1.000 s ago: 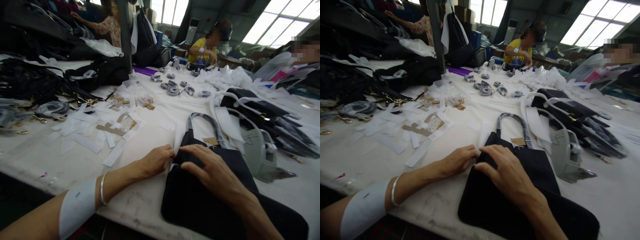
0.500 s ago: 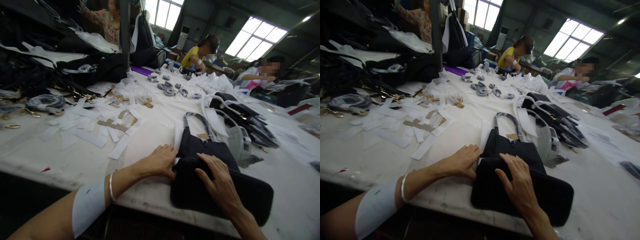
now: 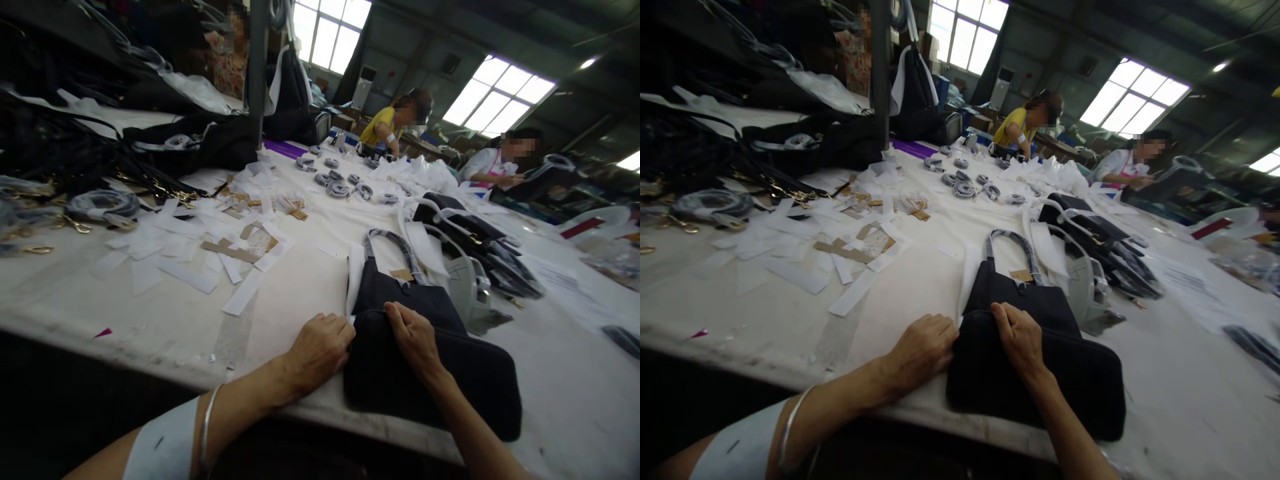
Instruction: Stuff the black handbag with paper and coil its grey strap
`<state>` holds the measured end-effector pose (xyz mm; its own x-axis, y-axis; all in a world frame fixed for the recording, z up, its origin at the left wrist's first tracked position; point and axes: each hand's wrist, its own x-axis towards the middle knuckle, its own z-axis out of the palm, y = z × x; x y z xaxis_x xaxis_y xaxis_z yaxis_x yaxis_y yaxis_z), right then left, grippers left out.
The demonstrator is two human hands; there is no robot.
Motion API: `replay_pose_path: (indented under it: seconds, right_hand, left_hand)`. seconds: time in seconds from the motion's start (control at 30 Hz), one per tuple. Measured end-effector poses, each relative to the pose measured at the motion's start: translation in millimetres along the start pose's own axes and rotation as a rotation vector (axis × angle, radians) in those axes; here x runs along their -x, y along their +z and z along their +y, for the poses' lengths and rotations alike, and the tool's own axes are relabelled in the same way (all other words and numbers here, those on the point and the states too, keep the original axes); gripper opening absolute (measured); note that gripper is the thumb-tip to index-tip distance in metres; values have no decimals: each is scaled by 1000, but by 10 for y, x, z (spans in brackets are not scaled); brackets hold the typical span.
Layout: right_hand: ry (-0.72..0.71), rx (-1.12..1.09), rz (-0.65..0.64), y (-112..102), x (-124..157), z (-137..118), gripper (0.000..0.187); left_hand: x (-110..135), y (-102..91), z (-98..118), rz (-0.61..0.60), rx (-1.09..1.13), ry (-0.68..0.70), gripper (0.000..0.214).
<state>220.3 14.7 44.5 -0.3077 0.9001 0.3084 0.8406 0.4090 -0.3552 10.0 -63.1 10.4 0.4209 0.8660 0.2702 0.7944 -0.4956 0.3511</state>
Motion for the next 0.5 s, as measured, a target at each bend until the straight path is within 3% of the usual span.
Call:
replay_pose_path:
  seconds: [0.2, 0.5]
  right_hand:
    - [142, -22, -45, 111, -74, -17, 61]
    - [191, 53, -1, 155, -181, -59, 61]
  left_hand:
    - [35, 74, -70, -12, 139, 82, 5]
    - [-114, 222, -191, 137, -223, 240, 32]
